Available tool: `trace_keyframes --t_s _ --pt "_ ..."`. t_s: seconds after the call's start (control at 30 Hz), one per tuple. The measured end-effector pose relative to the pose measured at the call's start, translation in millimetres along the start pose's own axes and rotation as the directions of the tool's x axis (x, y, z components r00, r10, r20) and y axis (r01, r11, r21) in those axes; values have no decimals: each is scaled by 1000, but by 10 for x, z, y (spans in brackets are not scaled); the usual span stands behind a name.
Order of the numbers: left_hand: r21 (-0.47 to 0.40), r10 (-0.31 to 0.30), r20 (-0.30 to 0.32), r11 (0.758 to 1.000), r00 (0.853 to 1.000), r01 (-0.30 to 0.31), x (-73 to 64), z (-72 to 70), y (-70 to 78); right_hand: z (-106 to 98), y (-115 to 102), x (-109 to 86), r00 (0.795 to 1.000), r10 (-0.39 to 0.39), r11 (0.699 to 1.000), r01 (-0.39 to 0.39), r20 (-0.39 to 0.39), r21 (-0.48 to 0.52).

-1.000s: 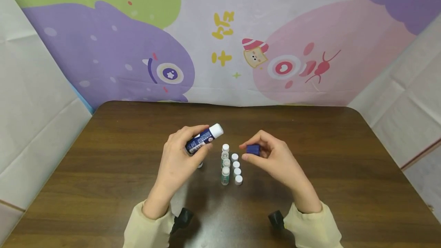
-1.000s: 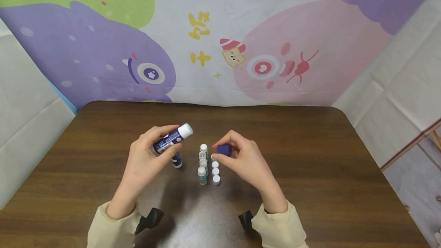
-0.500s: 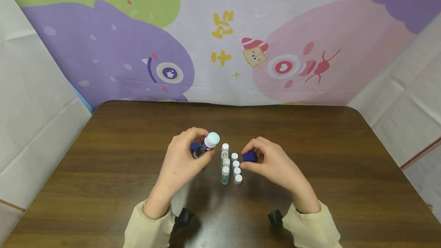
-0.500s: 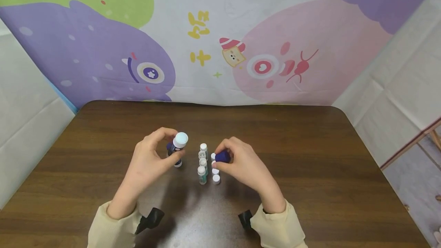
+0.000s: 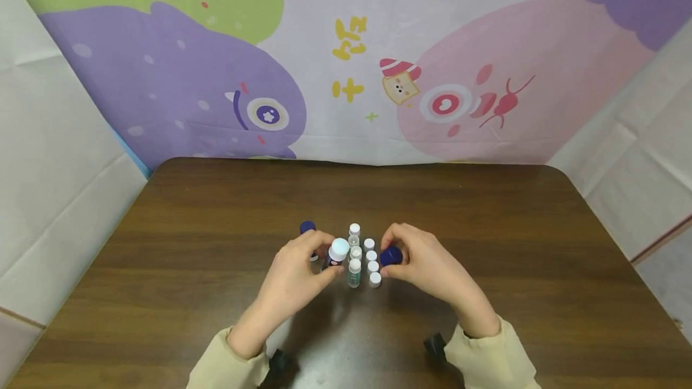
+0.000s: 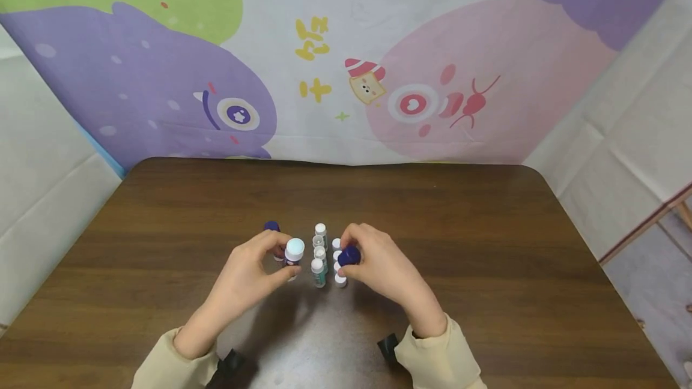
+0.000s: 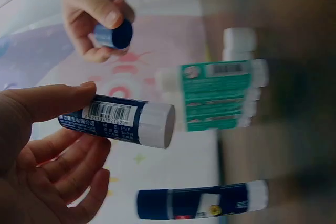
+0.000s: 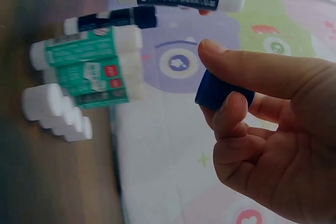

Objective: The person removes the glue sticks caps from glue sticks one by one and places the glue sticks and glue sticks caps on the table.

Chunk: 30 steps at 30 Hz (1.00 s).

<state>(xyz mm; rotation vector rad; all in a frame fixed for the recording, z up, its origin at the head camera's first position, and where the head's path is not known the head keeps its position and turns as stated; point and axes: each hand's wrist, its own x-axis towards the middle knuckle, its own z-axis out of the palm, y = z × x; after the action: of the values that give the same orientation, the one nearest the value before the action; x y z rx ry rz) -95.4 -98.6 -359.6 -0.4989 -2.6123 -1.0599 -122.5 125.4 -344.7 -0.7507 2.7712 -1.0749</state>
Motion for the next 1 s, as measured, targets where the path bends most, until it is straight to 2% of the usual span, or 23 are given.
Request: trace_keyframes --t_s 0.23,0.47,0.7,0.9,1.0 --pt "-7 -28 30 1000 999 28 -116 144 -43 139 53 -59 994 -58 998 60 98 -17" --pt "-7 -28 41 1000 999 28 -189 279 -48 183 126 -101 977 -110 993 114 183 -13" --pt "46 -41 36 998 999 39 -227 387 -56 290 170 -76 989 -44 999 41 144 25" --pt "36 -79 23 996 997 79 -242 451 -56 362 195 -74 988 -7 1000 6 152 6" --pt "26 -82 16 996 997 82 -256 482 -60 391 215 -94 989 -9 999 14 150 -31"
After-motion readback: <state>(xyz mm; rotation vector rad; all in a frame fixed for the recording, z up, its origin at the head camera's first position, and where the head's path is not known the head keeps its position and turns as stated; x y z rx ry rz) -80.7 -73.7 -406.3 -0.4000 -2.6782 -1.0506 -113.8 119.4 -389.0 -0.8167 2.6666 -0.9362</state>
